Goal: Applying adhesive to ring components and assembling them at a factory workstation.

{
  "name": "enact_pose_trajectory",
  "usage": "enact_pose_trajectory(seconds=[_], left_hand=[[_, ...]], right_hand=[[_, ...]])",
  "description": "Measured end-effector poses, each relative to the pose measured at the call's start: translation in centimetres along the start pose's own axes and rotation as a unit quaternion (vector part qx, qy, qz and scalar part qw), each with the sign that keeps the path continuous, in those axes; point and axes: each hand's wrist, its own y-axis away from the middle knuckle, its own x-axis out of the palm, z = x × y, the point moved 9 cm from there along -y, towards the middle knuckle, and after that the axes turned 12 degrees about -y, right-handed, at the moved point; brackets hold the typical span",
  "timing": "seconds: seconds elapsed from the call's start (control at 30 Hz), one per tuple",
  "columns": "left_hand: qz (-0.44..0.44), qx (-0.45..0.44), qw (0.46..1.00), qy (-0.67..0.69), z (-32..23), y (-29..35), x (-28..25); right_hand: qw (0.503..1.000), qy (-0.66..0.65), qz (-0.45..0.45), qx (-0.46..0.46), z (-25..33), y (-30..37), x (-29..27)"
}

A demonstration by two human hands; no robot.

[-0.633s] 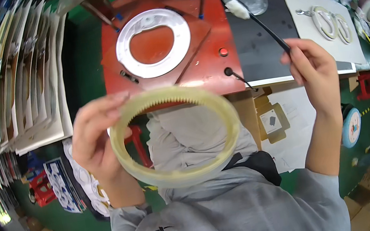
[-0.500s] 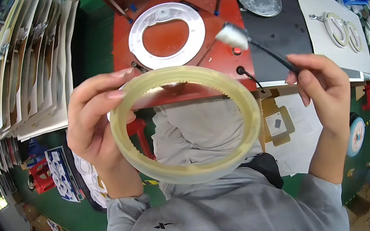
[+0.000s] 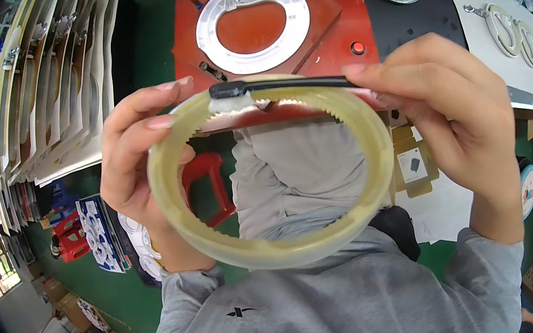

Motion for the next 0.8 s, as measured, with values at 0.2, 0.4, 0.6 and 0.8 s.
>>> enact_pose_trajectory(seconds=[0.2,0.4,0.6,0.8], left_hand=[[0.065,0.036,0.996,-0.046,0.2,0.2,0.0],[0.176,0.165,0.962,-0.127,-4.1,0.0,3.2],[0.254,0.251,0.916,-0.183,-7.4,1.3,5.0],[0.244,0.202,0.937,-0.147,-5.4,0.5,3.3]], right_hand=[[0.98,0.142,0.123,0.072,3.5,-0.4,-0.9],[0.966,0.08,0.214,0.124,3.3,-0.4,-1.2],[0.944,-0.055,0.31,0.093,0.9,-0.6,-0.9],[0.873,-0.336,0.057,0.35,-10.7,5.6,-9.9]])
